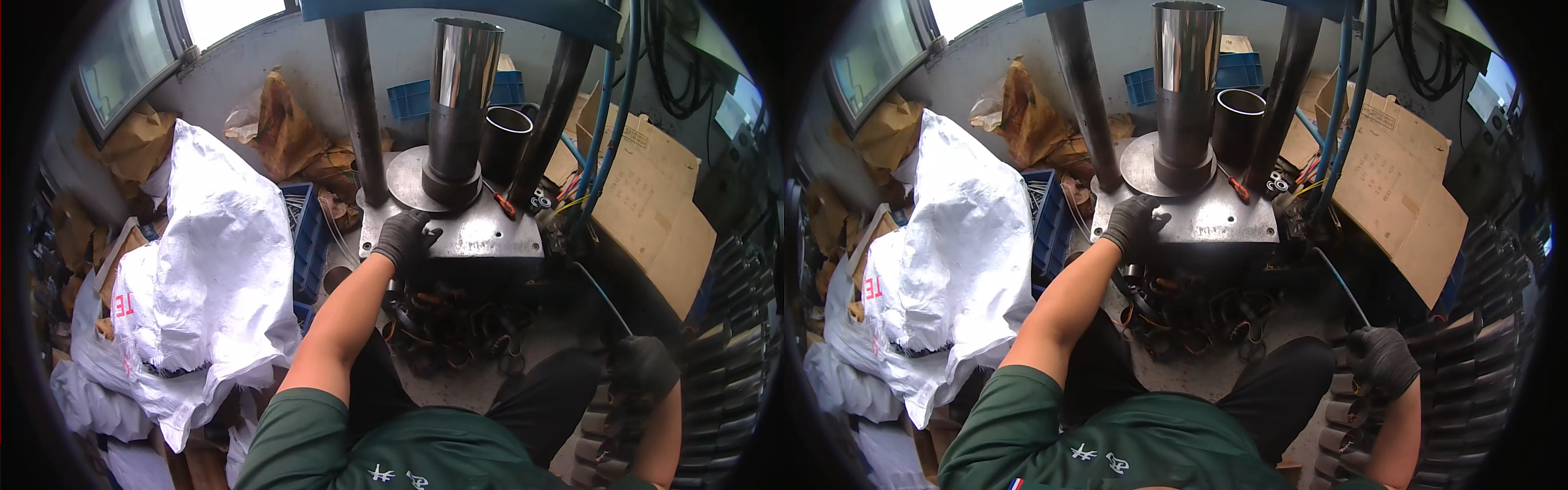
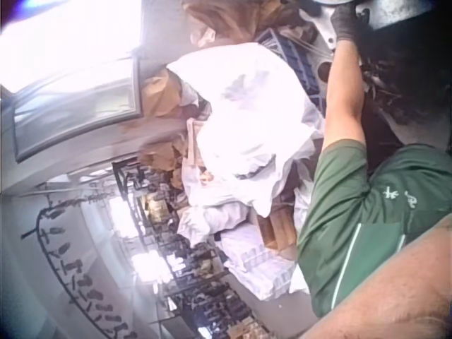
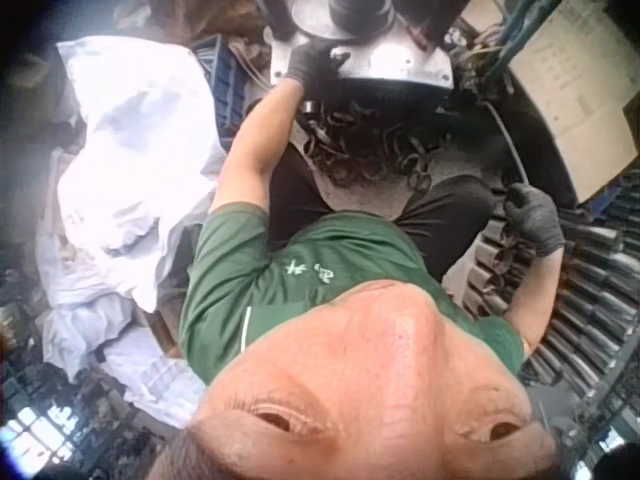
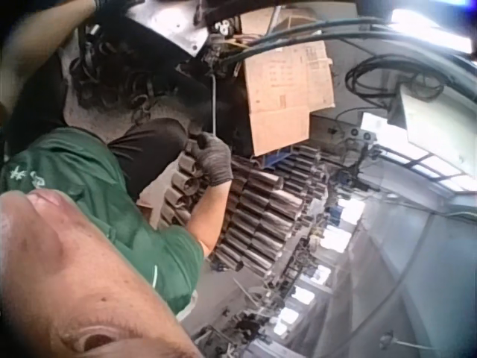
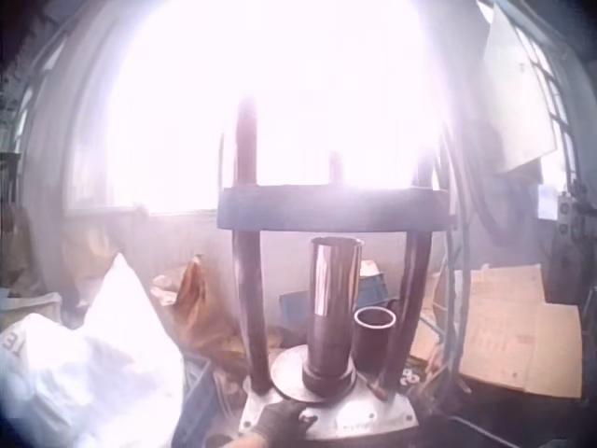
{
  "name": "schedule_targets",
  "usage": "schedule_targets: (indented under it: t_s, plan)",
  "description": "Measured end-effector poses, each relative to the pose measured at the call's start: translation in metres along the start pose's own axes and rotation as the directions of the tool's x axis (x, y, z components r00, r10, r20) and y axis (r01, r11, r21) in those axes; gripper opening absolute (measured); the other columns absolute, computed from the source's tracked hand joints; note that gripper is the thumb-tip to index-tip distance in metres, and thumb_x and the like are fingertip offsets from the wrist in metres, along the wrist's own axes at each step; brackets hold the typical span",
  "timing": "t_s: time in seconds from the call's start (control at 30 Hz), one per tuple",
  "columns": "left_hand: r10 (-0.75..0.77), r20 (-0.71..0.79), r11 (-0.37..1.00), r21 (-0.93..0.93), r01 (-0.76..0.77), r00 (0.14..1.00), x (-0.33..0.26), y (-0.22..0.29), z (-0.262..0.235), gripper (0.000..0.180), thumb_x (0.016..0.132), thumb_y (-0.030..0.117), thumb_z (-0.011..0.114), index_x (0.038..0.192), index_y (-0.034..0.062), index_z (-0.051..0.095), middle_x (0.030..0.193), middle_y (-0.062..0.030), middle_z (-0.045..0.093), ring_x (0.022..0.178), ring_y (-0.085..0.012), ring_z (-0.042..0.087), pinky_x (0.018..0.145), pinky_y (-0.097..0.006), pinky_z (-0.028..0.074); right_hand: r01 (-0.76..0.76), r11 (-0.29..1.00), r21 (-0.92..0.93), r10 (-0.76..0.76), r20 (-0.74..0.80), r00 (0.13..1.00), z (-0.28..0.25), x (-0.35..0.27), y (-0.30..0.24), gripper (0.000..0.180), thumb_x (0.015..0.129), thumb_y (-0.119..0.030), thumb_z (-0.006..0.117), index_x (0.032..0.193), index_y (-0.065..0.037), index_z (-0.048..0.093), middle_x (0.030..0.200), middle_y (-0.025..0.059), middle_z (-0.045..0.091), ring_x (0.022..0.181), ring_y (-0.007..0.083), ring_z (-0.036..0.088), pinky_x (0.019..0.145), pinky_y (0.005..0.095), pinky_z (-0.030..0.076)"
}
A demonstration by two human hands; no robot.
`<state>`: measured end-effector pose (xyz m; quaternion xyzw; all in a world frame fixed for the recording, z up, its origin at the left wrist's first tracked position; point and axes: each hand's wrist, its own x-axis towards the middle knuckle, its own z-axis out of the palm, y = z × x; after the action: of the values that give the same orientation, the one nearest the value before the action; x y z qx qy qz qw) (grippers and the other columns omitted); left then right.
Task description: Assembling motor stator components and pressing them into a metal sleeve using an industrial press.
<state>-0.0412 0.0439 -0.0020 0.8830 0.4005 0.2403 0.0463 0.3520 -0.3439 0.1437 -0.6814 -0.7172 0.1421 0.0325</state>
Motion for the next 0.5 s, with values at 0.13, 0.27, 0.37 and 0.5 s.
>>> schedule_targets:
  t_s: [0.13,0.27,0.37,0.5]
  plan:
    - [-0.039,-0.048,0.999,-0.013,0.039,0.998,0.018,-0.009,0.013,0.029,0.092,0.034,0.069,0.098,0.0053,0.070,0.088,-0.0178,0.069,0.086,-0.0365,0.070,0.081,-0.048,0.055,-0.152,0.986,0.072,0.156,-0.057,0.986,0.020,-0.018,-0.009,0.017,0.073,-0.015,0.070,0.082,-0.001,0.073,0.083,0.0205,0.069,0.078,0.0395,0.070,0.075,0.0437,0.057]
    - [-0.026,-0.152,1.000,0.003,0.026,0.988,0.023,-0.020,0.026,0.022,0.090,0.026,0.071,0.103,0.0080,0.070,0.092,-0.0156,0.068,0.090,-0.0349,0.069,0.081,-0.049,0.054,-0.292,0.882,0.369,0.384,-0.206,0.900,0.055,-0.026,-0.011,0.014,0.075,-0.014,0.071,0.082,-0.001,0.072,0.080,0.0210,0.068,0.077,0.0389,0.069,0.071,0.0432,0.056]
    - [-0.148,-0.325,0.983,-0.154,0.103,0.934,0.030,-0.023,0.026,0.039,0.084,0.018,0.075,0.121,0.0082,0.067,0.112,-0.0165,0.068,0.106,-0.0368,0.066,0.092,-0.048,0.053,-0.312,0.900,0.306,0.391,-0.249,0.886,0.051,-0.018,-0.027,0.016,0.076,-0.016,0.073,0.080,-0.001,0.070,0.076,0.0204,0.066,0.073,0.0393,0.068,0.067,0.0434,0.053]
    - [-0.134,-0.322,0.972,-0.226,0.061,0.937,0.040,0.014,0.009,0.061,0.080,0.022,0.080,0.136,0.0077,0.060,0.142,-0.0206,0.058,0.127,-0.0408,0.057,0.109,-0.047,0.048,-0.366,0.883,0.293,0.437,-0.228,0.870,0.048,-0.020,-0.030,0.019,0.077,-0.017,0.075,0.081,0.001,0.069,0.076,0.0206,0.066,0.072,0.0386,0.067,0.067,0.0426,0.053]
